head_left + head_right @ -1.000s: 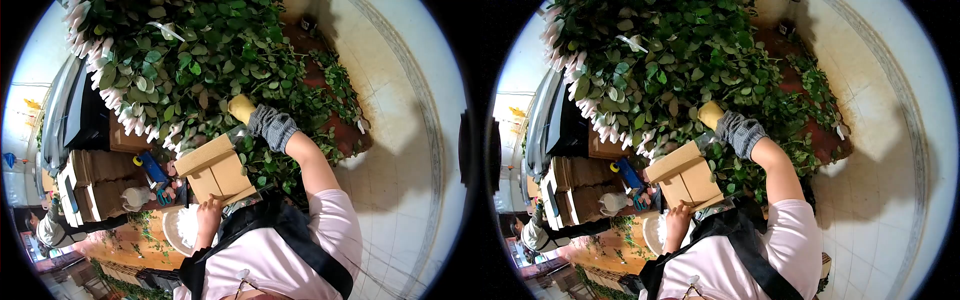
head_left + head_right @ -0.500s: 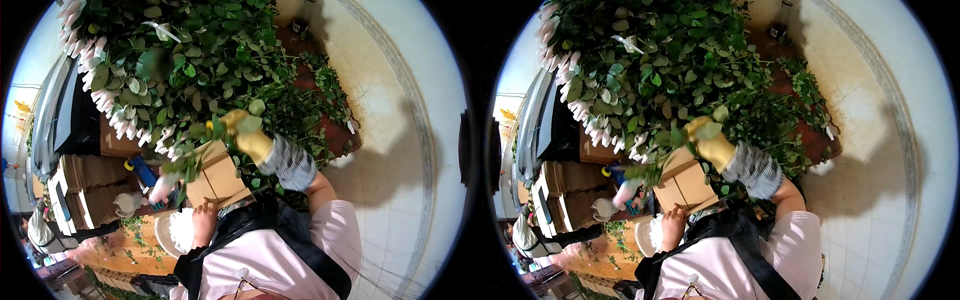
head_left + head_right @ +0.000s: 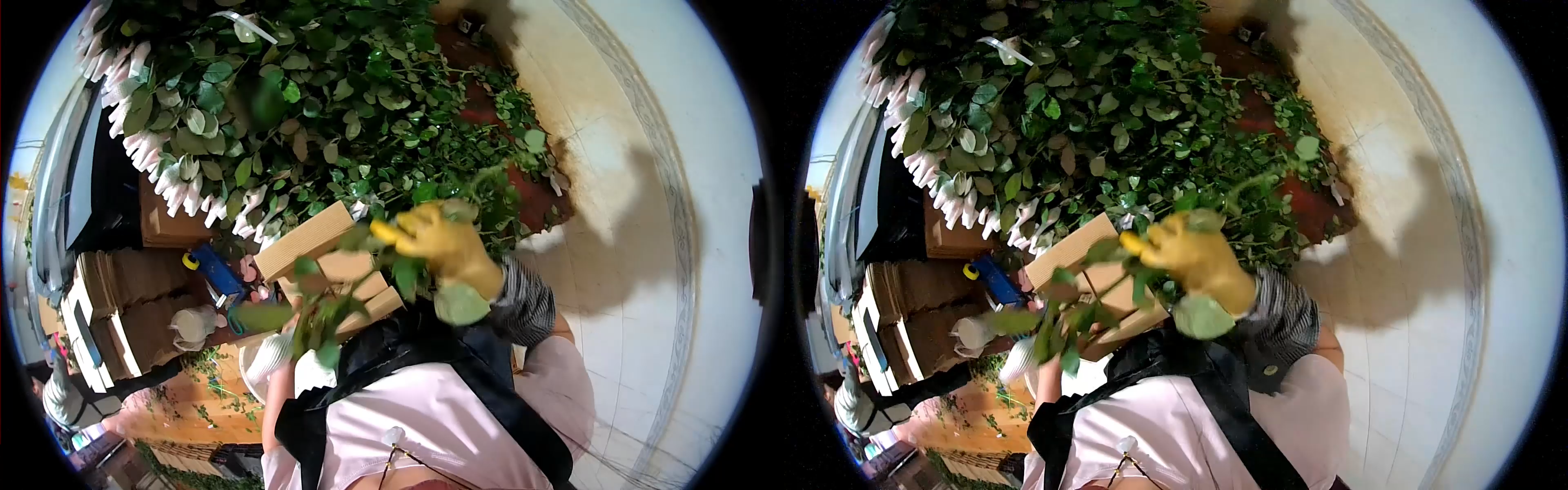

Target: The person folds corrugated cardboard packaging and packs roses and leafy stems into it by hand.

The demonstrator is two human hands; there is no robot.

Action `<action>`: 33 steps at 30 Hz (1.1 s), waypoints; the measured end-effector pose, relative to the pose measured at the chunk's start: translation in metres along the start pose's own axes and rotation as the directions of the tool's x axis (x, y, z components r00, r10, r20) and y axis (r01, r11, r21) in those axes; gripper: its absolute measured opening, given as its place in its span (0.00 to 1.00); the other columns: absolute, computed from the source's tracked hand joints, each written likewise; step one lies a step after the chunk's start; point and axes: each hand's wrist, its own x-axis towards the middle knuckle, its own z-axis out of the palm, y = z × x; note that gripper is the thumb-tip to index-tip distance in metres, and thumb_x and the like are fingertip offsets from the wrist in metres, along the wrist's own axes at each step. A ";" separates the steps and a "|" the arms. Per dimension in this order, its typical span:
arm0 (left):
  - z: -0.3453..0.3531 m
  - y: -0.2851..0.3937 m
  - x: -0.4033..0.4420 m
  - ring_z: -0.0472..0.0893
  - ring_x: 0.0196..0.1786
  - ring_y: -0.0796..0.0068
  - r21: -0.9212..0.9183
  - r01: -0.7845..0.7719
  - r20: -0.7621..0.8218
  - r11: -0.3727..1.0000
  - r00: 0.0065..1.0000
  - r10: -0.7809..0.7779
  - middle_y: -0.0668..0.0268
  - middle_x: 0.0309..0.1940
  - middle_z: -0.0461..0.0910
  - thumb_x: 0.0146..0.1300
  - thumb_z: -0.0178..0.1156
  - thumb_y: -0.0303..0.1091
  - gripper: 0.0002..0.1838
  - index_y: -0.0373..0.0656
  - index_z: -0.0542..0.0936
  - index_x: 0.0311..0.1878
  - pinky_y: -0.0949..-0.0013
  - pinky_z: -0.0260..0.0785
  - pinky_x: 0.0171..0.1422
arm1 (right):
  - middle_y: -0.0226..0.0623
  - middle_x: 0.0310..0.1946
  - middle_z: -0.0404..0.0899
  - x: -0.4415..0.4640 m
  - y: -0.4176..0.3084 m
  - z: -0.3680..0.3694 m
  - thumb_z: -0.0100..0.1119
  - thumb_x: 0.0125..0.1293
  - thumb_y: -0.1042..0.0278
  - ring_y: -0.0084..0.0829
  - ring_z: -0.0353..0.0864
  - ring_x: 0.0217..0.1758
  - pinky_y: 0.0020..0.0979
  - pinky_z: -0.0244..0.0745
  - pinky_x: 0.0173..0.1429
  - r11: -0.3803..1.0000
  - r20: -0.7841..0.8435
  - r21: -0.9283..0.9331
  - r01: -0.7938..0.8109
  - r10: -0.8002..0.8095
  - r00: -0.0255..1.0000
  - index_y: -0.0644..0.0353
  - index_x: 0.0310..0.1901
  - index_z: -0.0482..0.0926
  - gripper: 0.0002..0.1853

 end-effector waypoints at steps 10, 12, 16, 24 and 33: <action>-0.014 0.027 0.019 0.80 0.36 0.57 -0.365 0.381 0.061 0.849 0.920 -0.387 0.54 0.39 0.74 0.63 0.67 0.29 0.11 0.35 0.77 0.43 0.60 0.75 0.43 | 0.35 0.60 0.80 -0.009 0.098 0.085 0.52 0.70 0.66 0.40 0.71 0.71 0.47 0.62 0.78 0.971 -0.304 0.232 -0.062 0.132 0.943 0.49 0.49 0.84 0.12; -0.018 0.030 0.019 0.81 0.42 0.53 -0.353 0.456 0.142 0.817 0.889 -0.435 0.51 0.44 0.76 0.64 0.64 0.27 0.10 0.35 0.78 0.47 0.59 0.76 0.47 | 0.36 0.56 0.79 -0.002 0.056 0.068 0.49 0.70 0.70 0.37 0.73 0.65 0.39 0.65 0.74 0.747 -0.265 0.656 -0.103 0.356 0.896 0.50 0.53 0.82 0.15; 0.013 -0.016 -0.003 0.79 0.56 0.61 -0.399 0.206 -0.122 0.893 0.954 -0.274 0.55 0.57 0.78 0.72 0.54 0.25 0.18 0.36 0.73 0.63 0.62 0.72 0.61 | 0.34 0.48 0.77 -0.001 -0.004 0.044 0.47 0.70 0.74 0.31 0.76 0.54 0.29 0.70 0.63 0.961 0.278 -0.013 -0.277 0.270 0.922 0.54 0.51 0.80 0.13; -0.041 -0.003 0.003 0.76 0.45 0.78 -0.674 0.619 0.428 0.403 0.772 -0.471 0.71 0.40 0.79 0.76 0.58 0.48 0.21 0.35 0.79 0.53 0.74 0.70 0.51 | 0.29 0.23 0.75 -0.060 -0.007 0.251 0.56 0.69 0.69 0.29 0.76 0.28 0.33 0.73 0.35 0.216 0.253 0.859 -0.464 0.610 0.751 0.58 0.27 0.76 0.11; -0.015 0.028 0.004 0.76 0.42 0.54 -0.384 0.365 0.149 0.848 0.931 -0.333 0.54 0.40 0.75 0.55 0.73 0.28 0.17 0.31 0.83 0.46 0.60 0.71 0.47 | 0.39 0.43 0.83 -0.075 -0.009 0.221 0.52 0.70 0.75 0.35 0.81 0.49 0.35 0.76 0.57 0.843 -0.245 0.449 -0.296 0.435 0.867 0.57 0.59 0.79 0.17</action>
